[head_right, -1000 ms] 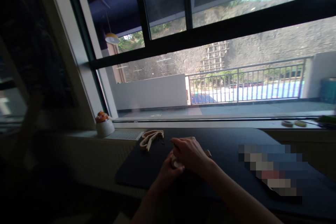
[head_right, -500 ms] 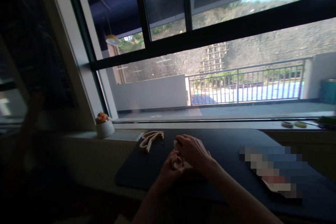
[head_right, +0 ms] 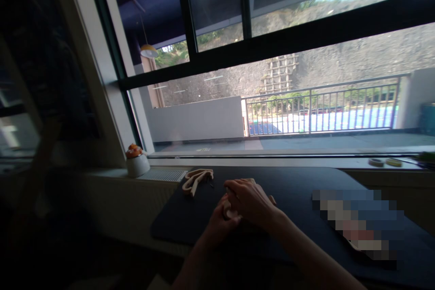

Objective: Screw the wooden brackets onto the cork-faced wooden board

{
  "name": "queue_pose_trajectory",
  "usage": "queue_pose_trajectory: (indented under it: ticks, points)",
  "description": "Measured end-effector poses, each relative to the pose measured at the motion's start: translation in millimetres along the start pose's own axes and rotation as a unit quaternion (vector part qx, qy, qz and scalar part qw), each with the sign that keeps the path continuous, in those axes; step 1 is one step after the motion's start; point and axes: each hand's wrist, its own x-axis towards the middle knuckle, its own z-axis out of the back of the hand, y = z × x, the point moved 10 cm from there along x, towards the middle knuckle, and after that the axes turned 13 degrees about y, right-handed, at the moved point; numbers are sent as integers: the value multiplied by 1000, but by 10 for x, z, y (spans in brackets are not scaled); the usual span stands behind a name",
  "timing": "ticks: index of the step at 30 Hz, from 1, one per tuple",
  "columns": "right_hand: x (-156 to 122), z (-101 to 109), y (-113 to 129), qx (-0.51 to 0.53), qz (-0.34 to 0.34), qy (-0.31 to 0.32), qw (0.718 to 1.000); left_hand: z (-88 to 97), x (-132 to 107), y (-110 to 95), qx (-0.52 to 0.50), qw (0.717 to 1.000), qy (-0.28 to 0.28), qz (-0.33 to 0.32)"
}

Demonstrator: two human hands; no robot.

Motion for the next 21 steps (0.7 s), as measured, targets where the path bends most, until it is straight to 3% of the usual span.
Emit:
queue_pose_trajectory:
  ticks: [10, 21]
  points:
    - [36, 65, -153, -34, -31, -22, 999, -35, 16, 31, 37, 999, 8, -21]
    - [31, -12, -44, -11, -24, -3, 1000, -50, 10, -10, 10, 999, 27, -15]
